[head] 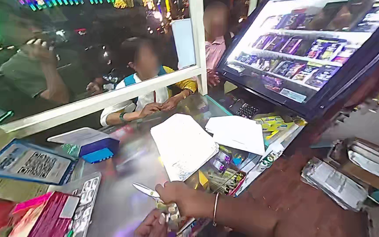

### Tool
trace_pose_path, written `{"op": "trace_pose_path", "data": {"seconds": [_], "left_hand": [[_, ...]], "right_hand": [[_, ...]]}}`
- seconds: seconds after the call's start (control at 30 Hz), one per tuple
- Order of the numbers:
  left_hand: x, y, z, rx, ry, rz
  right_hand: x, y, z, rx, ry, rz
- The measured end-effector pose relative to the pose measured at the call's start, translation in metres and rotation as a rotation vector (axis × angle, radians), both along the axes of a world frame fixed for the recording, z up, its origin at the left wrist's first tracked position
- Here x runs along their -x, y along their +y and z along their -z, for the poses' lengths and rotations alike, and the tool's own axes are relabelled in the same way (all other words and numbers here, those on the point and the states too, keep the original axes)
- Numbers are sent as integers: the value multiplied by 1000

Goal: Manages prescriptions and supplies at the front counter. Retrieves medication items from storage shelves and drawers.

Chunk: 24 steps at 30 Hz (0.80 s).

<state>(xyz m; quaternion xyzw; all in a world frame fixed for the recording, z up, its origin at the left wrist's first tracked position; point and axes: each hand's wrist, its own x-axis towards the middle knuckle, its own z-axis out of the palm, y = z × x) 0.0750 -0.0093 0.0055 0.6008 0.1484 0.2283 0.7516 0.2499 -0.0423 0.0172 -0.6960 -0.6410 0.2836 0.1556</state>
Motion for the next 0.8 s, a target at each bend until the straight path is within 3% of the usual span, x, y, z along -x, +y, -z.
{"op": "trace_pose_path", "data": {"seconds": [0.1,0.23,0.4,0.57,0.8], "left_hand": [[-18,-19,-16,22,-26,-193],[-39,-29,-20,-19,-14,-581],[-88,-40,-26,130,28,-707],[-133,-39,-12,174,56,-727],[-133,-48,-2,22,236,-637]], "right_hand": [[-31,-17,-9,21,205,-138],[-97,-66,10,32,605,-201],[-143,-145,23,3,1066,64],[-156,-168,55,-63,1104,-80],[-155,-160,40,43,958,-77]]}}
